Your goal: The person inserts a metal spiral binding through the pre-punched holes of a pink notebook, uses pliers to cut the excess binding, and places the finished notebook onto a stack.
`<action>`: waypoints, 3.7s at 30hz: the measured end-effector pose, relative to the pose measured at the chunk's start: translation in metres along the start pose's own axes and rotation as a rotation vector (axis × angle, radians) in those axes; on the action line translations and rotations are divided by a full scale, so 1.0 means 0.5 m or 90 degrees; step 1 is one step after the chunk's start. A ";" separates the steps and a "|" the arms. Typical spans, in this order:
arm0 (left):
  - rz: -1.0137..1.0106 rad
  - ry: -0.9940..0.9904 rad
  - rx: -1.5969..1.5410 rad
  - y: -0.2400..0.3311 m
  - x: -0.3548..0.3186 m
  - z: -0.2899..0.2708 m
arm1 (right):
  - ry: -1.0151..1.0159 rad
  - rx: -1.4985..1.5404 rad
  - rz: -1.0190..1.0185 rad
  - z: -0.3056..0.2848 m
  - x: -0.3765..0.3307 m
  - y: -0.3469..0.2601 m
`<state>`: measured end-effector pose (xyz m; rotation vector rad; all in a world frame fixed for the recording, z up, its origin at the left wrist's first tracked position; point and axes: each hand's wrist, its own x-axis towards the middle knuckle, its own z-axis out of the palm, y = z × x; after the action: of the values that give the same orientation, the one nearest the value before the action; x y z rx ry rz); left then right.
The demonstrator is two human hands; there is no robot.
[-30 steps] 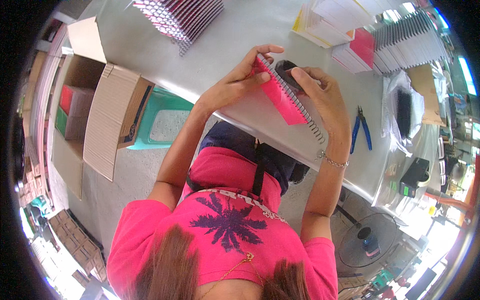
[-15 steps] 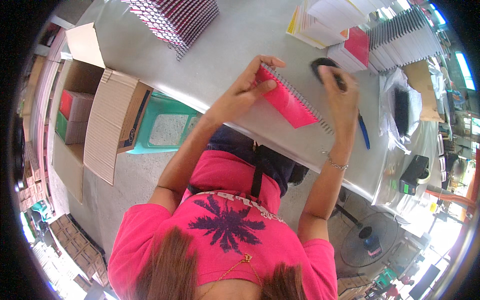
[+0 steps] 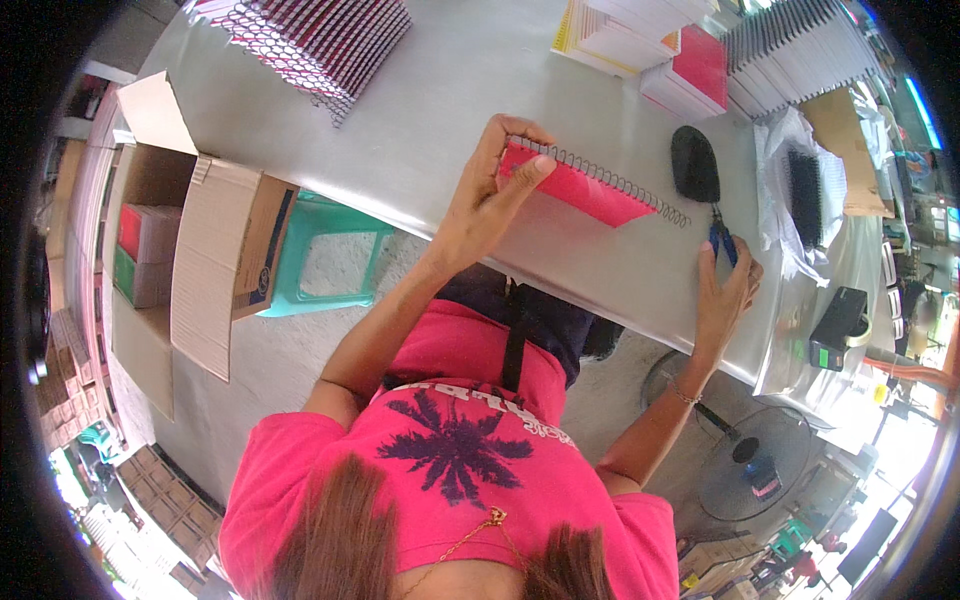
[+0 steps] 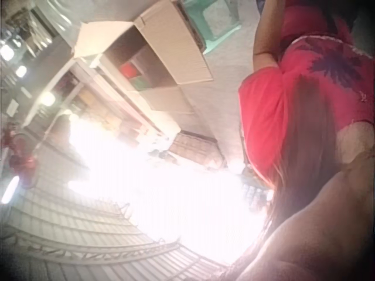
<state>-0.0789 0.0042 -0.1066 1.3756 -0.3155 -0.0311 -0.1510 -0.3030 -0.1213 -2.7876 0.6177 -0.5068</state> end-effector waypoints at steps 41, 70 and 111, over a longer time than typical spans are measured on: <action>0.045 0.088 0.281 -0.005 -0.026 0.001 | -0.903 1.236 0.265 -0.029 -0.104 -0.320; 0.136 -0.096 0.258 0.516 0.415 -0.512 | 0.063 0.267 -0.192 -0.072 0.132 -0.110; 0.352 -0.304 0.947 0.387 0.303 -0.159 | 0.095 0.343 -0.011 0.069 0.345 -0.173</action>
<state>0.0536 0.0881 0.0983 2.6861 -1.2782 0.4197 0.0400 -0.2980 -0.0779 -2.2612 0.4091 -0.7619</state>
